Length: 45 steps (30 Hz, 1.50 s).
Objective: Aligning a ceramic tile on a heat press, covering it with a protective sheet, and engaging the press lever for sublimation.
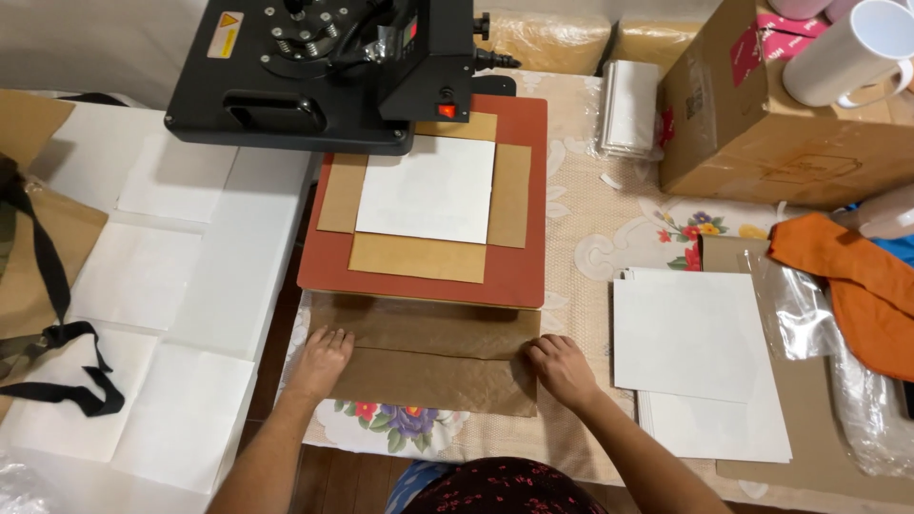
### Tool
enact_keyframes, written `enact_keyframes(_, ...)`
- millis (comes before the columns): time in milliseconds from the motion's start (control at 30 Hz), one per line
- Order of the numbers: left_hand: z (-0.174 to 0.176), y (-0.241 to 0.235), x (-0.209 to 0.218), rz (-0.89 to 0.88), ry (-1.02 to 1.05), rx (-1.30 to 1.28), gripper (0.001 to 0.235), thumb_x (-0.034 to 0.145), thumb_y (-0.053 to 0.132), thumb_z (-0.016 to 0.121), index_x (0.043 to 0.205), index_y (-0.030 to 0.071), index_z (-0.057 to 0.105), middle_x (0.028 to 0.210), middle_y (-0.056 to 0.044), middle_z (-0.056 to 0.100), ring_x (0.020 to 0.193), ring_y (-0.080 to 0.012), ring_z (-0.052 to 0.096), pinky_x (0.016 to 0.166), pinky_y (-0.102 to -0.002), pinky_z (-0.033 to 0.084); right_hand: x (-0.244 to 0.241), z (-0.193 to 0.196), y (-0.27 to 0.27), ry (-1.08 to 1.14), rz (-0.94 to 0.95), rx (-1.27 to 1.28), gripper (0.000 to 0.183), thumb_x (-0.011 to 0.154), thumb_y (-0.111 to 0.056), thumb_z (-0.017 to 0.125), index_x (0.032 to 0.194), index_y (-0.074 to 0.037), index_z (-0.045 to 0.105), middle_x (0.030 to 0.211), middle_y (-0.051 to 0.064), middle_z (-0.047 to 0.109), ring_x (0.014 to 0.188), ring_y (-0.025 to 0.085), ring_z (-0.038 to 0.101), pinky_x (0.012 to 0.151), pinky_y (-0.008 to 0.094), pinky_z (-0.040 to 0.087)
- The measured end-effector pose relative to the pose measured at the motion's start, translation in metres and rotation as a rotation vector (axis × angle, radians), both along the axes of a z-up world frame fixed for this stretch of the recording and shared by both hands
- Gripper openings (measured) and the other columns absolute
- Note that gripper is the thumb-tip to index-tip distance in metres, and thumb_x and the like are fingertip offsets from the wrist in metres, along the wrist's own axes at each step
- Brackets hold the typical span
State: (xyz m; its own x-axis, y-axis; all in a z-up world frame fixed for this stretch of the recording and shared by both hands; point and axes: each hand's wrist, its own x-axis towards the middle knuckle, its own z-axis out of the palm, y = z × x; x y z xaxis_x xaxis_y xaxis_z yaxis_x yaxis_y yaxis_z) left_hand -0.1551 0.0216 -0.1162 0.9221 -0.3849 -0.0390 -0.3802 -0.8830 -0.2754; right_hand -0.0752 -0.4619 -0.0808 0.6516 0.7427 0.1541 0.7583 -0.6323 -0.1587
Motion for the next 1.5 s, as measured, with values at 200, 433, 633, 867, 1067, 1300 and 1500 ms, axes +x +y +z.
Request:
enact_keyframes(200,0.019,-0.003,-0.014,0.064,0.001,-0.199,0.045,0.086,0.009,0.060,0.131,0.009,0.058,0.121,-0.010,0.067,0.105,-0.0202,0.066,0.111,-0.042,0.039,-0.015,0.030,-0.005,0.062,-0.075,0.199,0.010,0.095,-0.018,0.062,0.100,-0.015,0.070,0.107,0.002,0.075,0.109,0.023,0.068,0.089,0.035,0.055)
enact_keyframes(433,0.046,0.009,-0.046,0.133,0.002,-0.301,0.063,0.092,0.026,0.050,0.151,0.008,0.037,0.156,-0.012,0.040,0.146,-0.0263,0.035,0.124,-0.045,0.020,-0.023,0.121,0.005,0.352,-0.160,0.460,0.006,0.088,-0.020,0.071,0.091,-0.015,0.071,0.101,-0.001,0.080,0.093,0.016,0.078,0.080,0.030,0.062)
enact_keyframes(633,0.059,0.038,-0.042,0.447,-0.139,-0.767,0.026,0.086,0.018,0.067,0.111,0.016,0.074,0.130,0.000,0.069,0.129,-0.0257,0.055,0.111,-0.047,0.040,-0.008,0.161,0.014,0.636,-0.246,0.666,0.011,0.086,-0.016,0.072,0.093,-0.008,0.077,0.090,0.004,0.082,0.085,0.015,0.079,0.078,0.026,0.063)
enact_keyframes(867,0.178,0.047,0.014,0.740,-0.093,-1.484,0.015,0.085,0.009,0.076,0.100,0.010,0.077,0.104,-0.005,0.077,0.105,-0.0188,0.068,0.105,-0.035,0.049,0.041,0.190,0.015,0.698,-0.300,0.967,0.007,0.090,-0.007,0.067,0.093,-0.002,0.072,0.090,0.013,0.080,0.085,0.021,0.078,0.079,0.031,0.064)
enact_keyframes(1067,0.198,0.047,0.093,0.592,-0.346,-1.638,0.009,0.090,0.008,0.077,0.096,0.004,0.072,0.092,-0.006,0.072,0.088,-0.0128,0.065,0.087,-0.026,0.054,0.113,0.189,0.053,0.489,-0.711,1.174,0.004,0.099,-0.011,0.067,0.101,-0.010,0.065,0.085,-0.001,0.064,0.074,0.006,0.056,0.069,0.019,0.045)
enact_keyframes(1300,0.230,0.039,0.123,0.417,-0.516,-1.553,0.011,0.087,0.001,0.084,0.093,0.005,0.075,0.078,-0.005,0.071,0.073,-0.0103,0.063,0.077,-0.029,0.053,0.131,0.173,0.025,0.420,-0.666,1.233,0.015,0.102,-0.003,0.068,0.116,-0.001,0.064,0.094,0.008,0.071,0.083,0.011,0.068,0.082,0.027,0.058)
enact_keyframes(1500,0.301,0.017,0.106,0.274,-0.266,-1.597,0.006,0.090,0.002,0.077,0.093,0.002,0.072,0.088,-0.007,0.072,0.082,-0.0133,0.066,0.079,-0.023,0.055,0.093,0.232,0.022,0.119,-0.728,0.884,0.007,0.101,-0.005,0.073,0.105,-0.006,0.068,0.102,0.005,0.070,0.094,0.014,0.065,0.092,0.027,0.056)
